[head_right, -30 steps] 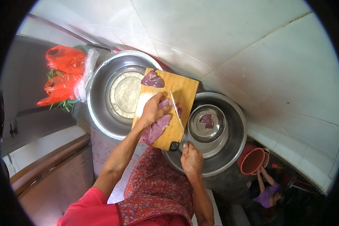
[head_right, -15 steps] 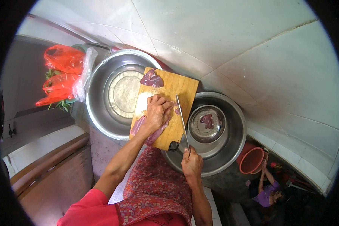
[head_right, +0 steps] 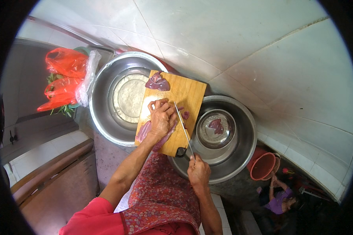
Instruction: The person unpacks a piece of raw meat from a plastic bag and places it on a wooden cutting board. Using a large knife, they slice the meat into smaller pieces on the board.
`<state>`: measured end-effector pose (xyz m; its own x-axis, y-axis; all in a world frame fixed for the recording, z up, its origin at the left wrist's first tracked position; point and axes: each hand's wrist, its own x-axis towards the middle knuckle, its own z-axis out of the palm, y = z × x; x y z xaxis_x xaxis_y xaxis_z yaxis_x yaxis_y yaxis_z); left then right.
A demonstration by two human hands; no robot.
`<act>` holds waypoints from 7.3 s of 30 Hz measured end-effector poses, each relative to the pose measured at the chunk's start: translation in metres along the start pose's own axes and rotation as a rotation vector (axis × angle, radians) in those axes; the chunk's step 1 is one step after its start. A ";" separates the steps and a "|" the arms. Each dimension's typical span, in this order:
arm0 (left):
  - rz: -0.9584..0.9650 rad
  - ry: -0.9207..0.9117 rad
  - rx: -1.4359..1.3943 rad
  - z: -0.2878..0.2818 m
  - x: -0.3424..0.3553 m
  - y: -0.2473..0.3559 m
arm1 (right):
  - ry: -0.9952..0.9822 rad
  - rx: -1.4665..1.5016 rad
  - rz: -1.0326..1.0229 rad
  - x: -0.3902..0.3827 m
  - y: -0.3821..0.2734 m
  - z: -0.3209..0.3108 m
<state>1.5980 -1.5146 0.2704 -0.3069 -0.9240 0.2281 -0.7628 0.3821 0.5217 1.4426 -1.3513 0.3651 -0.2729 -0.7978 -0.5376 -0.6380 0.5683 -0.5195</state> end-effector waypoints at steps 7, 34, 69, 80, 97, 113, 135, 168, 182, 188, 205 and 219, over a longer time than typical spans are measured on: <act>0.026 -0.007 0.031 -0.001 -0.004 0.000 | -0.028 -0.103 -0.021 -0.005 -0.002 -0.015; -0.031 -0.012 0.049 0.001 -0.009 0.002 | -0.011 -0.154 -0.141 0.032 -0.004 0.002; -0.333 0.054 -0.172 0.000 -0.012 0.011 | -0.085 -0.203 -0.095 0.021 -0.008 -0.013; -0.440 0.132 -0.524 -0.002 -0.033 0.001 | -0.062 -0.324 -0.200 0.057 -0.017 0.007; -0.122 -0.449 -0.369 -0.025 0.013 -0.015 | 0.125 -0.252 -0.433 0.084 0.007 -0.027; 0.113 -0.492 -0.264 -0.053 0.090 -0.003 | 0.295 -0.645 -0.635 0.077 0.017 -0.051; -0.613 -0.215 -0.101 -0.008 0.004 -0.002 | 0.026 0.017 -0.001 0.022 0.029 -0.021; 0.034 0.035 -0.095 0.008 -0.014 0.015 | 0.074 -0.238 -0.226 0.027 0.018 -0.041; -0.070 0.050 -0.190 0.009 -0.017 0.011 | -0.066 -0.368 -0.224 0.040 -0.002 -0.053; -0.083 0.045 -0.188 0.005 -0.013 0.015 | -0.096 -0.414 -0.244 0.062 -0.023 -0.047; -0.149 0.096 -0.200 0.006 -0.016 0.015 | -0.067 -0.406 -0.263 0.064 0.026 -0.045; -0.174 0.071 -0.156 0.004 -0.019 0.018 | -0.079 -0.459 -0.297 0.049 0.005 -0.062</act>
<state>1.5880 -1.4905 0.2720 -0.1339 -0.9748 0.1782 -0.7015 0.2202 0.6778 1.3817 -1.4001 0.3778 0.0104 -0.8831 -0.4690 -0.9328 0.1605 -0.3228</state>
